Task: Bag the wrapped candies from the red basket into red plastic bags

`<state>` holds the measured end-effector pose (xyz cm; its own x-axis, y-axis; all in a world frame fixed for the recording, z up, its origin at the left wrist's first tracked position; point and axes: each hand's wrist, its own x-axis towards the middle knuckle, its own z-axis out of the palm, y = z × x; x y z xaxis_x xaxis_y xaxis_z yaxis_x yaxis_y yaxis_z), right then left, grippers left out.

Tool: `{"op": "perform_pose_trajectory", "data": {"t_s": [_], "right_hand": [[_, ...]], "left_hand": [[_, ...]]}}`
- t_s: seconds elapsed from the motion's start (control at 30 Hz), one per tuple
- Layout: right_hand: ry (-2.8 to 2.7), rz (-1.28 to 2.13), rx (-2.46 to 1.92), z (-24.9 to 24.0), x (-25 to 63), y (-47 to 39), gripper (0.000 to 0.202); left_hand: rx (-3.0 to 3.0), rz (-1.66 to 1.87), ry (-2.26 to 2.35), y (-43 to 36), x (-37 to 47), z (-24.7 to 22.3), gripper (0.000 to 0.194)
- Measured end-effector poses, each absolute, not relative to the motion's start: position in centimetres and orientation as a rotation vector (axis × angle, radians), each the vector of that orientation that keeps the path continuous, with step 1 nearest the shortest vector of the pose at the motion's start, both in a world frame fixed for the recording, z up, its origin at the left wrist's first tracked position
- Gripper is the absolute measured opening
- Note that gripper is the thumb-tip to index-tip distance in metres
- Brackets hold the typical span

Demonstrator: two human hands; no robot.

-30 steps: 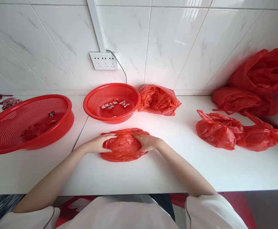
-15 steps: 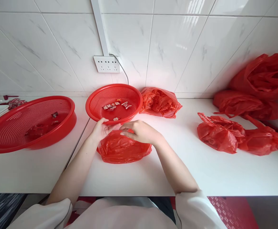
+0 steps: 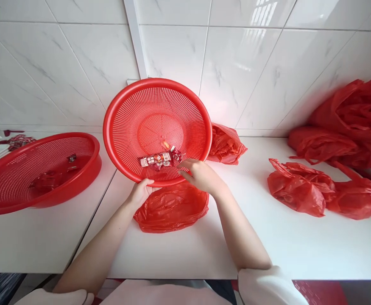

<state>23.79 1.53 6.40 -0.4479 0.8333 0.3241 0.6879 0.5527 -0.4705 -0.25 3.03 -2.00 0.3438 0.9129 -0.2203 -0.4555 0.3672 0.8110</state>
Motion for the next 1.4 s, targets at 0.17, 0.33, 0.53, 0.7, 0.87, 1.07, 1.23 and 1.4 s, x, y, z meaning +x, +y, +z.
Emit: {"op": "perform_pose_trajectory", "data": {"t_s": [0.17,0.33,0.53,0.7,0.87,1.07,1.23,1.4], "right_hand": [[-2.319,0.348,-1.197,5.0,22.6,2.1,0.026],[-2.369,0.198,-1.229,3.2,20.5,2.6,0.038],[-2.277,0.27,-1.38,2.3,20.3,3.3,0.032],[-1.851,0.498,-1.379,2.7,21.7,3.7,0.029],[-1.745,0.888,-1.208,4.0,23.4,3.3,0.03],[-2.065,0.948,-1.095,6.8,24.5,1.3,0.025],[-2.318,0.898,-0.948,6.9,23.2,0.9,0.034],[-2.465,0.83,-0.971,5.9,22.2,1.0,0.032]], "left_hand": [[0.701,0.931,0.681,1.7,1.0,-1.6,0.035],[0.773,0.936,0.638,0.8,1.7,-1.8,0.033],[0.793,0.872,0.686,0.6,1.7,-2.2,0.025],[0.73,0.92,0.709,1.5,1.3,-2.0,0.028],[0.669,0.998,0.741,2.6,0.2,-1.8,0.024],[0.64,1.062,0.814,3.3,-0.4,-1.4,0.018],[0.65,1.137,0.78,3.6,-0.5,-1.4,0.022],[0.687,1.13,0.783,3.5,-0.4,-1.1,0.023]]}}
